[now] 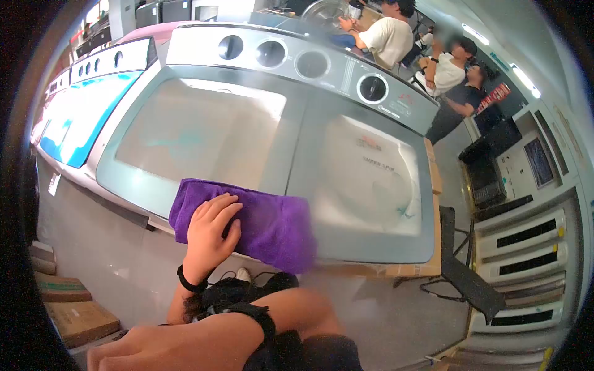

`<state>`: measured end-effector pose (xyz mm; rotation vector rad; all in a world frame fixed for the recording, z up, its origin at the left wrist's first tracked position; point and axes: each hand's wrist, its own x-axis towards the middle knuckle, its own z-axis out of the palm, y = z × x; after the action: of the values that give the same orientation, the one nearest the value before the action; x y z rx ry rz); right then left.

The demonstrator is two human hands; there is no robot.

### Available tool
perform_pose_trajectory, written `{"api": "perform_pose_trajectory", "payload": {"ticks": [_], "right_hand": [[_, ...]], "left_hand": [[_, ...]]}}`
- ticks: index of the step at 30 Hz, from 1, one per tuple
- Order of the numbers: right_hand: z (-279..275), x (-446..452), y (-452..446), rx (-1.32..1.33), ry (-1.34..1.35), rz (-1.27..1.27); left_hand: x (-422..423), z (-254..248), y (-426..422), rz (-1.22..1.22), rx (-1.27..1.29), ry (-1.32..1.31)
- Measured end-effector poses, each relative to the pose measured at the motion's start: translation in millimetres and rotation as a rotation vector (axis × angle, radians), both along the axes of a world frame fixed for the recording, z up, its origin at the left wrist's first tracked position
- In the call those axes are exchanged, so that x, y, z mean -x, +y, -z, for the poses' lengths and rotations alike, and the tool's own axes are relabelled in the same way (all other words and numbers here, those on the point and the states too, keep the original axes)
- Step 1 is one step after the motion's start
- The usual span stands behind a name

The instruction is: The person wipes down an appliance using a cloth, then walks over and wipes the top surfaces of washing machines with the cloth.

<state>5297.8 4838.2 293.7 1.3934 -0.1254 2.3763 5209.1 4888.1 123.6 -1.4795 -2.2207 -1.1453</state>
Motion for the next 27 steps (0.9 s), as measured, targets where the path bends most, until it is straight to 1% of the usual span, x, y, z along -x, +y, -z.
{"api": "perform_pose_trajectory", "payload": {"ticks": [2,5,9,14,17,19,20,22,23,25,26,27], "right_hand": [[2.0,2.0,4.0,-0.1,-0.018,0.058],[4.4,2.9,7.4,-0.18,-0.033,0.128],[8.2,3.6,-0.9,-0.191,-0.035,0.105],[13.3,2.6,-15.6,-0.194,-0.05,0.109],[2.5,-8.2,-17.8,-0.262,-0.194,0.091],[4.9,-13.7,-18.1,-0.163,-0.167,-0.18],[13.5,-17.8,-22.3,-0.01,-0.101,-0.428],[11.9,-20.8,-17.4,0.199,-0.126,-0.756],[6.3,-28.2,-0.3,0.243,-0.224,-0.822],[10.2,-27.5,10.2,0.092,-0.294,-0.559],[24.7,-21.6,7.6,-0.1,-0.255,-0.232],[30.2,-18.7,4.5,-0.201,-0.236,-0.081]], "left_hand": [[-0.3,-0.7,-3.4,-0.003,0.005,-0.004],[1.7,1.0,-6.4,0.02,0.013,-0.039],[3.3,-0.6,-15.0,-0.027,0.018,-0.041],[16.1,7.1,-34.3,-0.088,-0.012,-0.12],[21.5,6.8,-37.9,-0.113,-0.03,-0.131],[20.5,5.3,-36.6,-0.13,-0.026,-0.132],[19.7,4.8,-37.0,-0.132,-0.028,-0.118],[16.4,4.8,-36.1,-0.154,-0.049,-0.089],[15.6,4.9,-35.5,-0.161,-0.038,-0.092],[13.1,5.4,-34.3,-0.164,-0.015,-0.102],[13.1,6.9,-32.8,-0.17,-0.033,-0.082],[14.6,7.6,-31.9,-0.19,-0.051,-0.044]]}}
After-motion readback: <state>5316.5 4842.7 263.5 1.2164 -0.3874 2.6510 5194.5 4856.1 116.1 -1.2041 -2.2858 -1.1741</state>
